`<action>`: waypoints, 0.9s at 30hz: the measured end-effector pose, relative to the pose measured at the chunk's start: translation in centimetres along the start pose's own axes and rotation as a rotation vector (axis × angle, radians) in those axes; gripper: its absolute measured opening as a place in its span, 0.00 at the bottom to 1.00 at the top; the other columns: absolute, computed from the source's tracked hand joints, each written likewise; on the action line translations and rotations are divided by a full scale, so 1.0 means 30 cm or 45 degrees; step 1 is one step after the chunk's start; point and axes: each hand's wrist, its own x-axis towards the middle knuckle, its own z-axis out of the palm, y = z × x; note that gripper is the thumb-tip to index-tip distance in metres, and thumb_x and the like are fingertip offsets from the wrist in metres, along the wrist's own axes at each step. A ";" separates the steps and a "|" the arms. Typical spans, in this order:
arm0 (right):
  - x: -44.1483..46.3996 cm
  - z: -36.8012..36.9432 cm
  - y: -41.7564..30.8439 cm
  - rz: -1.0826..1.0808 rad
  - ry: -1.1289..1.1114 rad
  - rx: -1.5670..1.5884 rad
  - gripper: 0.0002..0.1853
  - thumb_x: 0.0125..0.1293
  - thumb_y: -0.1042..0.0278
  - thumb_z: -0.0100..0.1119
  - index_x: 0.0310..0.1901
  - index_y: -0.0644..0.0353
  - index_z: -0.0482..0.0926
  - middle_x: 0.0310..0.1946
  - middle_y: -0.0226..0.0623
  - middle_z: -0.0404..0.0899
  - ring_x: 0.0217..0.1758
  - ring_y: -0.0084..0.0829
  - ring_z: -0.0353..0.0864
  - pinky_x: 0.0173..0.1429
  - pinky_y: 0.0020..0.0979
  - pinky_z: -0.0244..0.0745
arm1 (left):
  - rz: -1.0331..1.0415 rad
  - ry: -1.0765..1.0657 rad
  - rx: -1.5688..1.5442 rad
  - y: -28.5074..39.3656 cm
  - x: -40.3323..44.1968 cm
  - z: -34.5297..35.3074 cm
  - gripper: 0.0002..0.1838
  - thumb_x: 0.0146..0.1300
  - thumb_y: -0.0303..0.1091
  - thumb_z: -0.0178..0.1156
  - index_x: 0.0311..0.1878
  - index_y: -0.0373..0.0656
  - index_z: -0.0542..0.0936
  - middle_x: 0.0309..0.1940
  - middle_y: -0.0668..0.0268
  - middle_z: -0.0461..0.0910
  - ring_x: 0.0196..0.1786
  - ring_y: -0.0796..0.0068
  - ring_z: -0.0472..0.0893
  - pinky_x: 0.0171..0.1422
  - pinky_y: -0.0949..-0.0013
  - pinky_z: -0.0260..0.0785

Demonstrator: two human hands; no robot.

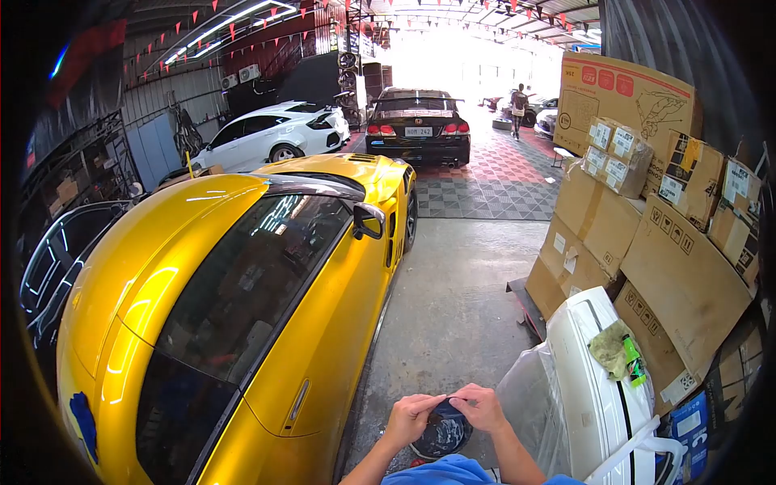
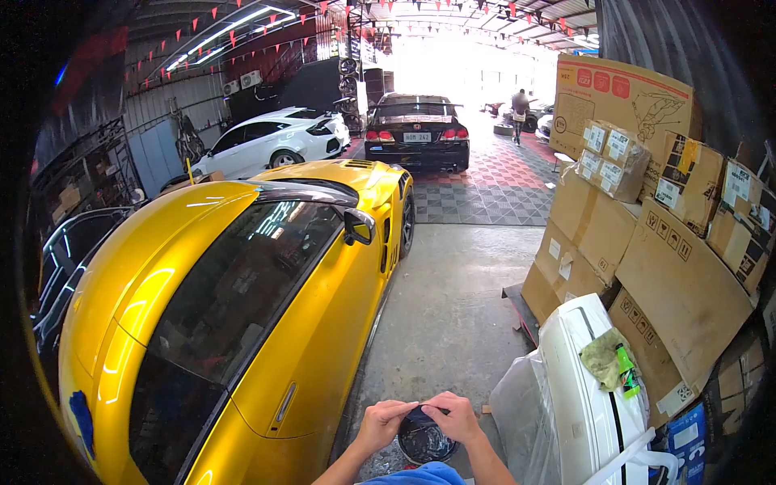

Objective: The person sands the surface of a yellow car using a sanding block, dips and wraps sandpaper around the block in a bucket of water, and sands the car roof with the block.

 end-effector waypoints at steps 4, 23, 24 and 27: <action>-0.002 0.004 -0.016 0.018 0.013 -0.002 0.06 0.67 0.68 0.74 0.41 0.61 0.91 0.37 0.41 0.90 0.42 0.34 0.89 0.47 0.34 0.82 | 0.027 0.049 0.033 -0.012 -0.018 0.014 0.15 0.68 0.22 0.63 0.55 0.45 0.90 0.44 0.54 0.90 0.45 0.55 0.89 0.51 0.60 0.81; -0.030 0.063 -0.015 0.141 0.026 0.095 0.08 0.72 0.66 0.69 0.45 0.61 0.90 0.40 0.42 0.91 0.42 0.32 0.90 0.49 0.32 0.82 | -0.009 0.112 0.095 -0.002 -0.069 -0.015 0.11 0.65 0.29 0.72 0.50 0.46 0.92 0.41 0.58 0.91 0.43 0.59 0.90 0.51 0.62 0.80; -0.031 0.067 -0.016 0.149 0.046 0.094 0.08 0.72 0.66 0.70 0.45 0.61 0.91 0.41 0.42 0.91 0.42 0.33 0.90 0.49 0.32 0.82 | 0.000 0.125 0.099 -0.003 -0.070 -0.012 0.11 0.64 0.30 0.72 0.50 0.46 0.92 0.41 0.58 0.91 0.43 0.59 0.90 0.51 0.62 0.81; -0.040 0.068 -0.011 0.185 0.038 0.105 0.08 0.71 0.66 0.70 0.46 0.62 0.90 0.40 0.42 0.91 0.42 0.32 0.90 0.49 0.31 0.82 | -0.019 0.121 0.112 -0.008 -0.074 -0.011 0.11 0.64 0.31 0.73 0.50 0.47 0.92 0.41 0.58 0.91 0.44 0.59 0.90 0.51 0.62 0.81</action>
